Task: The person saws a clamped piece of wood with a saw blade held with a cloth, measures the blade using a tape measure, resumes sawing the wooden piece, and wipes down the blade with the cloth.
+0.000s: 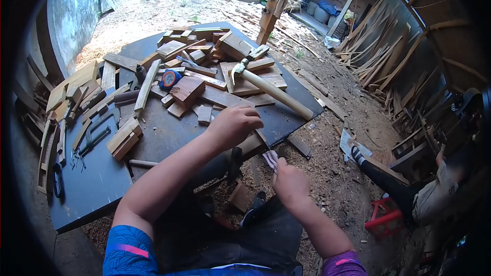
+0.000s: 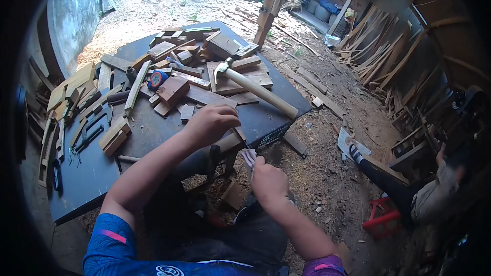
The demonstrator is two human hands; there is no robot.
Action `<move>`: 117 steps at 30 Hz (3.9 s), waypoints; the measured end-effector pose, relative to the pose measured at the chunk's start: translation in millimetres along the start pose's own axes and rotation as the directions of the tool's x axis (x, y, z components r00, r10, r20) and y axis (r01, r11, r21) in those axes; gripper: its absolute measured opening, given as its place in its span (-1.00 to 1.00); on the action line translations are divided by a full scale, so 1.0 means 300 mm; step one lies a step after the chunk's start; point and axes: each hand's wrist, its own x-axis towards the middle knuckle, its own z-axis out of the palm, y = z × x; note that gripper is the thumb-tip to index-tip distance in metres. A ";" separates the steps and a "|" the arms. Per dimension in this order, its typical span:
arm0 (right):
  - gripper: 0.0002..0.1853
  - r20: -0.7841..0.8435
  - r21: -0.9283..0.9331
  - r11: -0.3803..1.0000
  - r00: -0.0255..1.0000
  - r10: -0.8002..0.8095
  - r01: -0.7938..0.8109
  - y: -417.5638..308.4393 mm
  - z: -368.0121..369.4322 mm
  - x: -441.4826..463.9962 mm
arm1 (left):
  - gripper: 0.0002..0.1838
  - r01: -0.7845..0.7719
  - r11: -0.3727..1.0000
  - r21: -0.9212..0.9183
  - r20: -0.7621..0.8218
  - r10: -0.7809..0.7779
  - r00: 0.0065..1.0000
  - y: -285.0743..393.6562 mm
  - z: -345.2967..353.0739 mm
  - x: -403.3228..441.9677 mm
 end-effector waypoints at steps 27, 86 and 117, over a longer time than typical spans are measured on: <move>-0.84 -0.010 -0.049 0.999 1.000 -0.013 0.012 0.004 0.020 0.002 | -0.36 -0.360 0.914 0.185 -0.552 0.400 0.732 0.225 -1.004 -0.119; -0.89 0.058 0.180 0.970 0.983 -0.173 0.161 0.041 -0.052 0.046 | -0.86 0.057 0.994 -0.089 0.045 -0.054 0.998 -0.123 0.040 -0.021; -0.84 0.119 0.207 0.969 0.980 -0.162 0.135 0.024 -0.042 0.140 | -0.87 0.078 0.997 0.007 -0.067 -0.077 0.995 -0.166 0.006 -0.048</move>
